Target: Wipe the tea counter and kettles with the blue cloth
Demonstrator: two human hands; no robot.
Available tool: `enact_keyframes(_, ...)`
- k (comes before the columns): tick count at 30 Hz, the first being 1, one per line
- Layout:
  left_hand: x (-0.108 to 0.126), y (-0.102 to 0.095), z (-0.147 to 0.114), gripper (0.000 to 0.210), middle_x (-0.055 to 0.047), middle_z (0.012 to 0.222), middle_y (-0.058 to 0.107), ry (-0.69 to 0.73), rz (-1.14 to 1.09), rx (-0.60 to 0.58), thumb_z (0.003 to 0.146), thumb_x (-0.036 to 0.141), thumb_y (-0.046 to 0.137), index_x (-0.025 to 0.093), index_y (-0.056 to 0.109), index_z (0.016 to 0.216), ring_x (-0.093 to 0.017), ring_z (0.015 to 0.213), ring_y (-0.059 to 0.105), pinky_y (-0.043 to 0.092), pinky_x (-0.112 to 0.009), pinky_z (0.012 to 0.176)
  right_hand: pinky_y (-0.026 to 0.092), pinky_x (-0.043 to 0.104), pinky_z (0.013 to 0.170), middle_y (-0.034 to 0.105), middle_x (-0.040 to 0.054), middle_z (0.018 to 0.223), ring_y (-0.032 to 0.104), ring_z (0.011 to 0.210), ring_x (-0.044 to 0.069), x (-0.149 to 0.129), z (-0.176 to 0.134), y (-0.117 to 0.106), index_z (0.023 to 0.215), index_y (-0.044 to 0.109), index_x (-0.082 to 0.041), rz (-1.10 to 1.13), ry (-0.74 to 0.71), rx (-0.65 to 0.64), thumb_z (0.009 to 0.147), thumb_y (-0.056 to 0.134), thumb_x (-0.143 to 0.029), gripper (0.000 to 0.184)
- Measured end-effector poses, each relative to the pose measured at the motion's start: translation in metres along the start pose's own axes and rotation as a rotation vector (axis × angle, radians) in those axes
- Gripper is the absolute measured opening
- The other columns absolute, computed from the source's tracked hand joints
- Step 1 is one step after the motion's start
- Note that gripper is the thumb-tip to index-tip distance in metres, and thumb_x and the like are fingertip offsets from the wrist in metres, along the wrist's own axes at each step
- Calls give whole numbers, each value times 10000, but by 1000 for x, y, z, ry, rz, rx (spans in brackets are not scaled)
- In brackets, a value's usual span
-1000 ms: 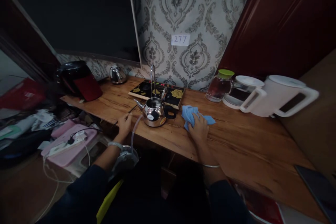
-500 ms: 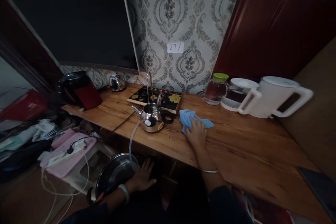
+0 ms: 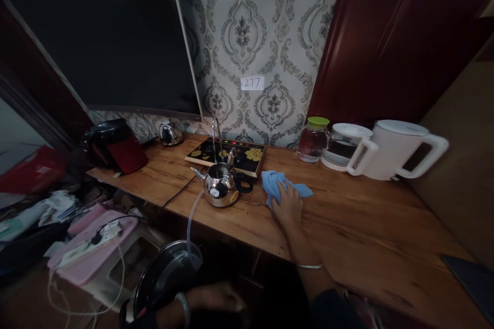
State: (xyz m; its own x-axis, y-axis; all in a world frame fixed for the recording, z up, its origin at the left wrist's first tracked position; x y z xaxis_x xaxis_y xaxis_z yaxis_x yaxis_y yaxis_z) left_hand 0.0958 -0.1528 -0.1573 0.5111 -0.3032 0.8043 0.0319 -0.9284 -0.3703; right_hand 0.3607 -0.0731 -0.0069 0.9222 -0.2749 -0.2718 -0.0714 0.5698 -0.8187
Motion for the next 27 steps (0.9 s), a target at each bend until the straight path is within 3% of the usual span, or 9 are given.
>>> enact_keyframes(2, 17, 1, -2, 698, -127, 978, 736, 40, -214, 47, 889, 695, 290, 171, 656, 1172, -258, 886, 698, 516, -425, 821, 454, 399, 869, 544, 109, 1386, 514, 1171, 292, 0, 0, 0, 1303, 561, -213, -1, -3, 2, 881, 534, -291, 430)
enact_keyframes(4, 33, -23, -11, 684, -87, 734, 691, 76, -294, 310, 854, 734, 347, 144, 690, 897, -181, 672, 646, 488, -302, 669, 458, 402, 864, 541, 110, 1390, 519, 1166, 296, 0, 0, 0, 1305, 564, -215, -3, -1, -2, 879, 534, -288, 434)
enact_keyframes(6, 48, -67, -33, 641, -18, 561, 558, 110, -242, 685, 835, 745, 381, 169, 587, 643, -130, 563, 534, 426, -256, 607, 462, 408, 863, 546, 107, 1385, 527, 1155, 299, 0, 0, 0, 1309, 563, -219, -4, 4, -5, 875, 531, -284, 440)
enact_keyframes(9, 60, -135, -82, 589, 28, 499, 401, 142, -206, 1178, 856, 703, 383, 202, 408, 547, -106, 516, 395, 347, -237, 531, 470, 415, 846, 548, 104, 1384, 535, 1134, 300, 0, 0, 1, 1315, 560, -226, 0, 9, -3, 874, 524, -292, 448)
enact_keyframes(13, 57, -204, -133, 522, 32, 519, 374, 136, -109, 1602, 886, 620, 380, 221, 353, 551, -113, 529, 376, 341, -246, 526, 466, 404, 849, 553, 97, 1379, 533, 1143, 291, 0, 0, 2, 1306, 567, -231, 2, 7, -7, 875, 519, -301, 439)
enact_keyframes(16, 46, -239, -137, 427, 15, 589, 465, 83, 20, 1695, 913, 528, 346, 224, 410, 619, -132, 586, 449, 392, -257, 582, 467, 407, 859, 551, 99, 1383, 533, 1154, 292, 0, 0, 2, 1307, 570, -221, -2, 9, -11, 882, 507, -307, 438)
enact_keyframes(20, 28, -272, -119, 340, -29, 693, 569, -114, 159, 1629, 937, 378, 286, 222, 447, 682, -158, 683, 541, 435, -268, 665, 477, 415, 857, 547, 104, 1390, 537, 1156, 302, 1, 0, 3, 1315, 567, -215, -20, 11, -12, 887, 495, -302, 443)
enact_keyframes(23, 18, -284, -110, 312, -53, 737, 621, -202, 179, 1576, 933, 309, 316, 206, 513, 713, -167, 718, 579, 433, -270, 688, 482, 425, 858, 553, 110, 1378, 547, 1140, 308, 2, 0, 4, 1301, 575, -213, -15, -3, 7, 879, 497, -312, 440)
enact_keyframes(27, 11, -283, -104, 333, -74, 768, 677, -315, 212, 1482, 943, 323, 380, 183, 615, 752, -184, 761, 620, 407, -268, 672, 484, 442, 860, 563, 105, 1360, 556, 1121, 312, 7, -1, 8, 1282, 581, -232, -4, -15, 30, 878, 482, -332, 428)
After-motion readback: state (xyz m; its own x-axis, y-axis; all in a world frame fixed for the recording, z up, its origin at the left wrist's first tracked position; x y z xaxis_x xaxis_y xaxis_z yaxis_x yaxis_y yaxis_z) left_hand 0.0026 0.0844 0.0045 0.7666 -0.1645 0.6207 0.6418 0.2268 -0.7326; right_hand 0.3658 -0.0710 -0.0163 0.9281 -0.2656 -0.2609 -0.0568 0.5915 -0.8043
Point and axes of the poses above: each hand's wrist, its own z-axis towards the middle knuckle, its own y-axis out of the palm, x = y × z, the point moved 6 cm from there along z, towards the middle knuckle
